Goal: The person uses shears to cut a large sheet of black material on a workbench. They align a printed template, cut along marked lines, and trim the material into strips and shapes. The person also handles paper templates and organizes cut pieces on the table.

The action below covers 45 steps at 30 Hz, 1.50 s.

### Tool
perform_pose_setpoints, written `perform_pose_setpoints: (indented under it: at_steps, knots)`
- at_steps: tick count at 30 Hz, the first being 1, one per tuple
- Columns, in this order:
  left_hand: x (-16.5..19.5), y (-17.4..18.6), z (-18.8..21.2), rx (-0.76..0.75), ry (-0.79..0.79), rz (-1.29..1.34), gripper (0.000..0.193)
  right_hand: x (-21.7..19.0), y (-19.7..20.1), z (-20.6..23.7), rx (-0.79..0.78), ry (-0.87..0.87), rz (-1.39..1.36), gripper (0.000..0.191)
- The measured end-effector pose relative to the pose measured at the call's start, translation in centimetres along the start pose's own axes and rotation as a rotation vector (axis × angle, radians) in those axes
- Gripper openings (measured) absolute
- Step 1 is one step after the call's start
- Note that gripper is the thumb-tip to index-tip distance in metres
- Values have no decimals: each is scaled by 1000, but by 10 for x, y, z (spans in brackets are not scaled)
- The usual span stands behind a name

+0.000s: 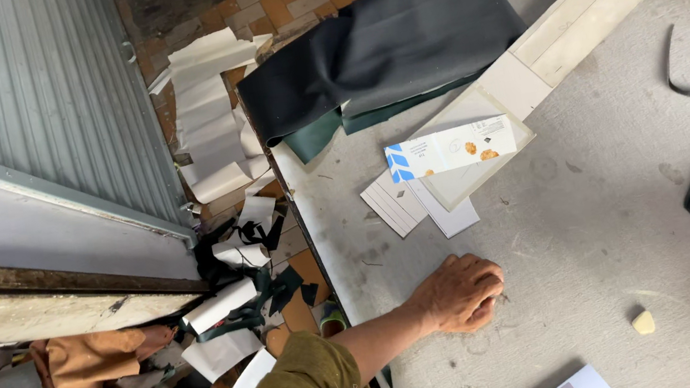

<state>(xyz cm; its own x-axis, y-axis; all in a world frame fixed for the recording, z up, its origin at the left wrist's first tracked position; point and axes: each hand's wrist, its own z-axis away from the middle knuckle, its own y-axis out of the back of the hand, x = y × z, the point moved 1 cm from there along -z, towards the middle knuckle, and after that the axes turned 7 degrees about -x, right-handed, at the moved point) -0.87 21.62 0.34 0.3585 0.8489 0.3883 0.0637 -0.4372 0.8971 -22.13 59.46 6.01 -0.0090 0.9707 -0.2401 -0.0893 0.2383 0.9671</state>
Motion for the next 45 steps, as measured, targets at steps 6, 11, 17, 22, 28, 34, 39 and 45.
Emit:
perform_pose_setpoints:
  at_steps: [6, 11, 17, 22, 28, 34, 39, 45]
  knots:
    - [0, -1, -1, -77, 29, -95, 27, -42, -13, 67, 33, -44, -876, 54]
    - [1, 6, -4, -88, 27, 108, 30, -70, -36, 128, -26, -234, -1466, 41]
    - [-12, 14, 6, -365, 221, 1368, 83, -112, -88, 206, 51, -397, -1765, 28]
    - [-10, -6, 24, -561, 561, 1509, 77, -57, -119, 323, 202, -483, -1923, 25]
    - [12, -3, 5, -377, 240, 915, 52, -49, -100, 337, 227, -500, -1978, 42]
    - [33, 28, -10, -390, 200, 594, 41, -73, -87, 344, 202, -486, -2021, 40]
    - [86, 55, -21, -507, -43, 510, 34, -74, -75, 344, 228, -491, -2163, 46]
    - [177, 144, -99, -582, -355, 1350, 48, -58, -75, 349, 294, -369, -2287, 64]
